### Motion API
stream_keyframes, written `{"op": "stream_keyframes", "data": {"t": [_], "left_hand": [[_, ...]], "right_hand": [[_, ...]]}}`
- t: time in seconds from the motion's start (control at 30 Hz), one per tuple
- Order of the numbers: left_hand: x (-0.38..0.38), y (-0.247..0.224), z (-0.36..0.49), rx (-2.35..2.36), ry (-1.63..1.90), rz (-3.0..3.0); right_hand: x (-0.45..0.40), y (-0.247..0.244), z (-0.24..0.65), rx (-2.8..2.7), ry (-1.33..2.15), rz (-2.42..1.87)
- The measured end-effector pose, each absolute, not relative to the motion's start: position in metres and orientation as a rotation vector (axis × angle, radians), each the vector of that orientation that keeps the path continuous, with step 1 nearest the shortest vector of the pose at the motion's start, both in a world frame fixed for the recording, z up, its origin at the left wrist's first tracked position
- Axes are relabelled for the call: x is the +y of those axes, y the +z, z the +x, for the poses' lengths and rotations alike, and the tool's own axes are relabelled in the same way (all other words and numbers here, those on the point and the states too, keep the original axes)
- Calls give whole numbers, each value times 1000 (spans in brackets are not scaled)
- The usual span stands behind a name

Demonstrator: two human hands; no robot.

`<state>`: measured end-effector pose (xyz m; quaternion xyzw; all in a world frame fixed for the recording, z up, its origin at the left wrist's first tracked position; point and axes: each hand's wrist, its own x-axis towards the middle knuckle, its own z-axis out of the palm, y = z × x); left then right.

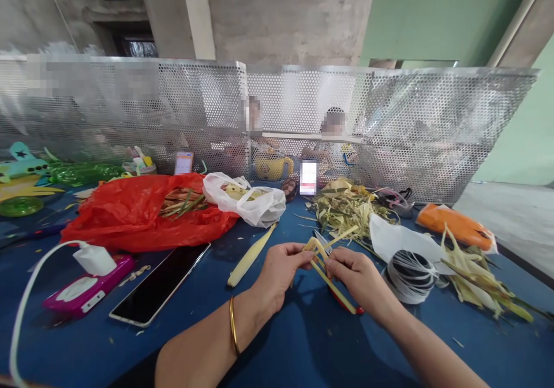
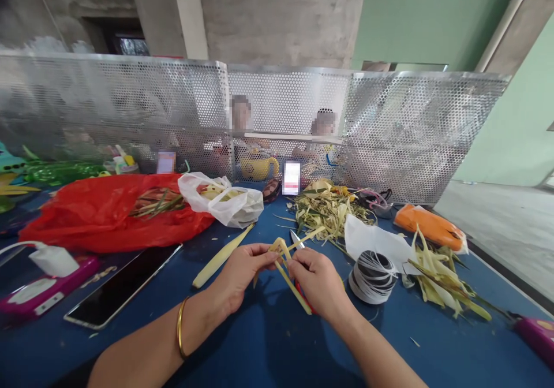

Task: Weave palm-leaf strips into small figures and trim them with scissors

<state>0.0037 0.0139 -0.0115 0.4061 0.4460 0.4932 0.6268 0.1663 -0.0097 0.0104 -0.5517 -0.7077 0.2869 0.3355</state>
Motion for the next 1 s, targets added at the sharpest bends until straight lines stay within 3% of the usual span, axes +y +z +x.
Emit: {"op": "stream_keyframes", "data": {"t": [0.6,0.87,1.0], "left_hand": [[8,-11,8,1022,1078,869],[10,-10,5,1102,1064,1314],[8,-12,3,1162,988,1591]], "right_hand": [[-10,11,167,-1837,834,-1476],[-13,6,164,-2074,397,-1544],[-15,6,163,-2038,358,-1643]]}}
